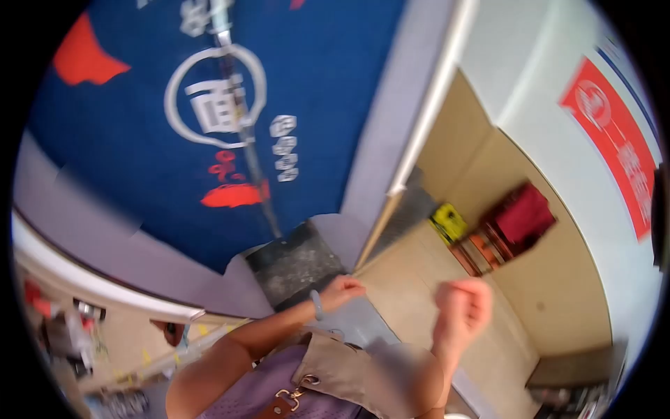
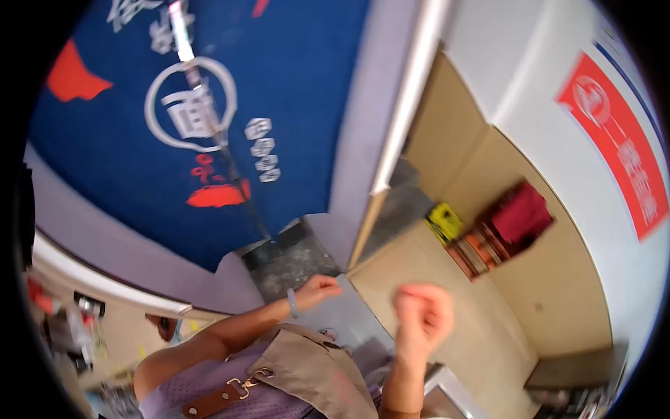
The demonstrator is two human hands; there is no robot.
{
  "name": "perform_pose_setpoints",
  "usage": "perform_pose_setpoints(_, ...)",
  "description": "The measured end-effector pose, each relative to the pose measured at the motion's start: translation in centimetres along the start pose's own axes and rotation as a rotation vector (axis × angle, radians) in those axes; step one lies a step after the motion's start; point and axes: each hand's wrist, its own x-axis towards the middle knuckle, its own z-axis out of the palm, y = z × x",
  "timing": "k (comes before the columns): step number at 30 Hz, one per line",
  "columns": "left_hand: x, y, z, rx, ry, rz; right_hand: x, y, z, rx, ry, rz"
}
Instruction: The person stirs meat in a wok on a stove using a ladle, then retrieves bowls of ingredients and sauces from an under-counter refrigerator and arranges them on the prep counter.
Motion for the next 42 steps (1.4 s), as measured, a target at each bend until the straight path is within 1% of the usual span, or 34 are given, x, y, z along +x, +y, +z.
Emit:
perform_pose_setpoints(1, -1.8, 2.6, 0.5, -0.157, 0.091, -0.012, 0.0, -0.4, -0.6, 0.006, -0.058, 0.045)
perform_pose_setpoints(2, -3.2, 4.7, 1.0, -0.314, 0.188, -0.021, 1.1, -1.2, 0.9, -0.013, -0.199, 0.188)
perform_pose_setpoints(3, -2.0, 7.5, -14.5, -0.161, 0.330, 0.140, 7.5, 5.3, 11.2, 0.097, -0.356, 0.018)
perform_pose_setpoints(5, -2.2, 8.4, -17.0, -0.232, 0.569, 0.389, 10.1, 6.8, 14.6, 0.000, -0.533, -0.035)
perform_pose_setpoints(7, -2.4, 9.2, -21.5, -0.207, 0.910, 0.569, 13.0, 8.6, 19.1, 0.134, -0.687, -0.002)
perform_pose_setpoints(8, -2.2, 10.1, -24.4, -0.175, 1.057, 0.668, 15.4, 10.2, 21.9, 0.067, -0.750, -0.166)
perform_pose_setpoints(9, -2.5, 10.4, -26.2, -0.149, 1.200, 0.748, 17.2, 10.3, 23.8, -0.035, -0.846, -0.197)
perform_pose_setpoints(10, -3.4, 11.3, -27.1, -0.250, 1.350, 0.664, 18.7, 12.0, 25.7, 0.002, -0.842, -0.260)
perform_pose_setpoints(11, -4.5, 11.2, -28.2, -0.240, 1.463, 0.645, 20.6, 13.8, 26.8, -0.028, -0.819, -0.274)
perform_pose_setpoints(12, -5.4, 11.7, -29.0, -0.258, 1.587, 0.599, 22.8, 14.4, 26.7, -0.090, -0.786, -0.255)
perform_pose_setpoints(13, -6.7, 11.6, -29.2, -0.262, 1.655, 0.585, 24.4, 14.3, 26.4, -0.077, -0.721, -0.147)
perform_pose_setpoints(14, -8.0, 11.3, -28.9, -0.158, 1.697, 0.572, 26.0, 14.4, 25.2, 0.056, -0.712, -0.036)
perform_pose_setpoints(15, -9.3, 11.9, -28.8, -0.054, 1.761, 0.513, 27.7, 14.4, 24.6, 0.107, -0.697, -0.039)
perform_pose_setpoints(18, -11.2, 12.4, -27.6, 0.137, 1.938, 0.520, 31.1, 13.7, 23.4, 0.192, -0.621, -0.100)
perform_pose_setpoints(21, -11.8, 11.8, -27.0, 0.242, 2.088, 0.713, 33.5, 14.6, 24.4, 0.279, -0.507, -0.124)
perform_pose_setpoints(22, -12.1, 11.6, -27.3, 0.247, 2.158, 0.748, 34.4, 15.2, 24.9, 0.325, -0.514, -0.187)
perform_pose_setpoints(23, -12.0, 11.4, -27.6, 0.245, 2.229, 0.780, 35.2, 16.0, 25.5, 0.365, -0.523, -0.249)
perform_pose_setpoints(25, -11.5, 11.2, -28.5, 0.382, 2.396, 0.824, 36.2, 17.1, 27.1, 0.440, -0.452, -0.253)
perform_pose_setpoints(26, -11.0, 11.6, -29.1, 0.393, 2.510, 0.799, 36.9, 17.8, 28.1, 0.470, -0.404, -0.279)
perform_pose_setpoints(27, -11.4, 11.4, -30.6, 0.523, 2.579, 0.871, 37.4, 19.1, 29.5, 0.521, -0.384, -0.351)
perform_pose_setpoints(28, -11.0, 11.2, -31.8, 0.733, 2.659, 0.865, 38.4, 20.1, 30.4, 0.575, -0.364, -0.357)
perform_pose_setpoints(29, -10.1, 10.9, -33.0, 1.006, 2.605, 0.895, 39.4, 20.9, 31.5, 0.513, -0.344, -0.434)
perform_pose_setpoints(30, -10.0, 10.8, -34.8, 1.073, 2.650, 1.022, 40.2, 21.8, 32.8, 0.538, -0.342, -0.508)
perform_pose_setpoints(31, -9.8, 10.6, -36.9, 1.130, 2.693, 1.159, 41.1, 22.5, 34.6, 0.511, -0.213, -0.604)
perform_pose_setpoints(32, -8.6, 10.2, -39.7, 1.136, 2.756, 1.198, 42.2, 22.7, 36.5, 0.455, -0.024, -0.617)
perform_pose_setpoints(33, -7.1, 10.1, -43.0, 1.147, 2.810, 1.233, 43.1, 23.6, 38.7, 0.458, 0.011, -0.743)
perform_pose_setpoints(34, -5.5, 9.8, -46.5, 1.081, 2.684, 1.320, 45.0, 24.9, 39.6, 0.451, 0.120, -0.818)
perform_pose_setpoints(35, -3.4, 9.2, -50.6, 0.988, 2.503, 1.180, 46.8, 26.8, 40.3, 0.513, 0.175, -0.886)
perform_pose_setpoints(36, -1.5, 8.6, -54.0, 0.896, 2.316, 1.020, 47.3, 27.7, 43.1, 0.538, 0.263, -0.866)
perform_pose_setpoints(37, 0.7, 8.5, -57.5, 0.583, 2.222, 1.107, 47.6, 28.1, 46.0, 0.568, 0.354, -0.842)
perform_pose_setpoints(38, 2.8, 8.0, -61.0, 0.282, 2.098, 1.183, 48.4, 29.1, 48.7, 0.666, 0.241, -0.817)
perform_pose_setpoints(39, 4.4, 6.6, -64.4, 0.248, 1.965, 1.137, 49.7, 30.7, 51.3, 0.668, 0.238, -0.805)
perform_pose_setpoints(41, 6.7, 7.1, -69.8, 0.220, 1.845, 1.071, 52.0, 34.1, 56.1, 0.412, 0.084, -0.646)
perform_pose_setpoints(42, 7.8, 6.7, -72.7, 0.241, 1.791, 1.068, 52.9, 34.7, 60.0, 0.447, 0.029, -0.617)
